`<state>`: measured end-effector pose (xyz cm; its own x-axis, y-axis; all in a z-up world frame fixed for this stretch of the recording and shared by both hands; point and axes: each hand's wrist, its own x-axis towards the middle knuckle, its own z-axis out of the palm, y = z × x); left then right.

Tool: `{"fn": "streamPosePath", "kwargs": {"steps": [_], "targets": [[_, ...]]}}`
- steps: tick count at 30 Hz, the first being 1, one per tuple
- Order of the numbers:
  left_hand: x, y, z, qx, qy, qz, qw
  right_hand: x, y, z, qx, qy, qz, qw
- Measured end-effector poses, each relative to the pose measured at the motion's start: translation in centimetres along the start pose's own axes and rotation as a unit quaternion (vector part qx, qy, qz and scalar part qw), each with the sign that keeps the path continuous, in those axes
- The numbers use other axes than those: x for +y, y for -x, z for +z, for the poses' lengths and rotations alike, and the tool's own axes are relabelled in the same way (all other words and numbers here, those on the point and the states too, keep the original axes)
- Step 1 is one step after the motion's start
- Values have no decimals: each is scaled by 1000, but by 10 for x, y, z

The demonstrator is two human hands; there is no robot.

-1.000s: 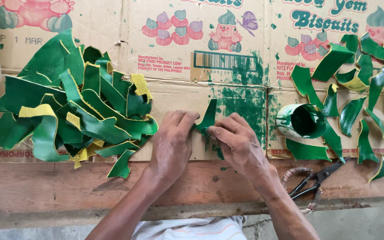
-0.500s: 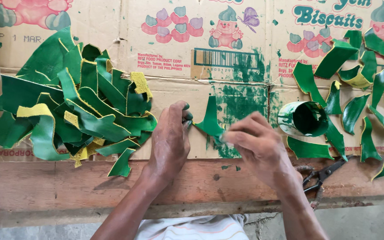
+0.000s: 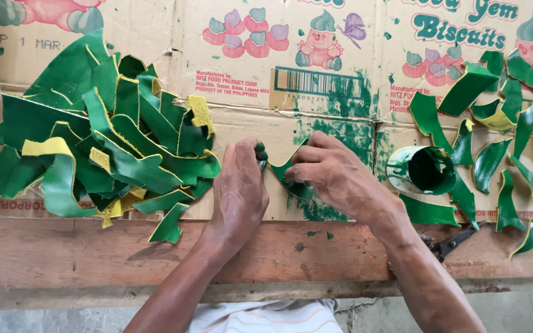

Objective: The person repeatedly picks up green leaf-shaped pieces and applies green paint to their edges using a small brush. Painted pieces are placed on a cardboard surface to dry while unpainted pieces are kept in a pile.

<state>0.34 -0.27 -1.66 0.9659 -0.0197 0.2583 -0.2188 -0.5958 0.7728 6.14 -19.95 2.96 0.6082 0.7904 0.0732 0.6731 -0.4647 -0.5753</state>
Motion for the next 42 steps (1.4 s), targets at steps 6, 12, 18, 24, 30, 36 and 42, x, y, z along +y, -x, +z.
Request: {"fn": "streamPosePath", "kwargs": {"steps": [6,12,18,24,30,36,42], "targets": [[5,-3,0,13,-24,5,1000,-1,25,4,35,-20,36,999],[5,-4,4,14,-25,-12,1000,0,49,17,69,-29,44,996],[3,-4,3,13,-9,-19,1000,-4,67,4,46,-47,76,995],[0,-5,3,16,-2,-6,1000,-15,62,-17,156,-9,111,981],[2,-3,1,28,19,5,999,-20,35,-10,236,1,127,963],[8,-7,-3,-9,69,-77,995,-24,49,2,277,-25,174,945],[19,-19,-10,-64,143,-218,963,-22,67,23,291,-57,227,928]]}}
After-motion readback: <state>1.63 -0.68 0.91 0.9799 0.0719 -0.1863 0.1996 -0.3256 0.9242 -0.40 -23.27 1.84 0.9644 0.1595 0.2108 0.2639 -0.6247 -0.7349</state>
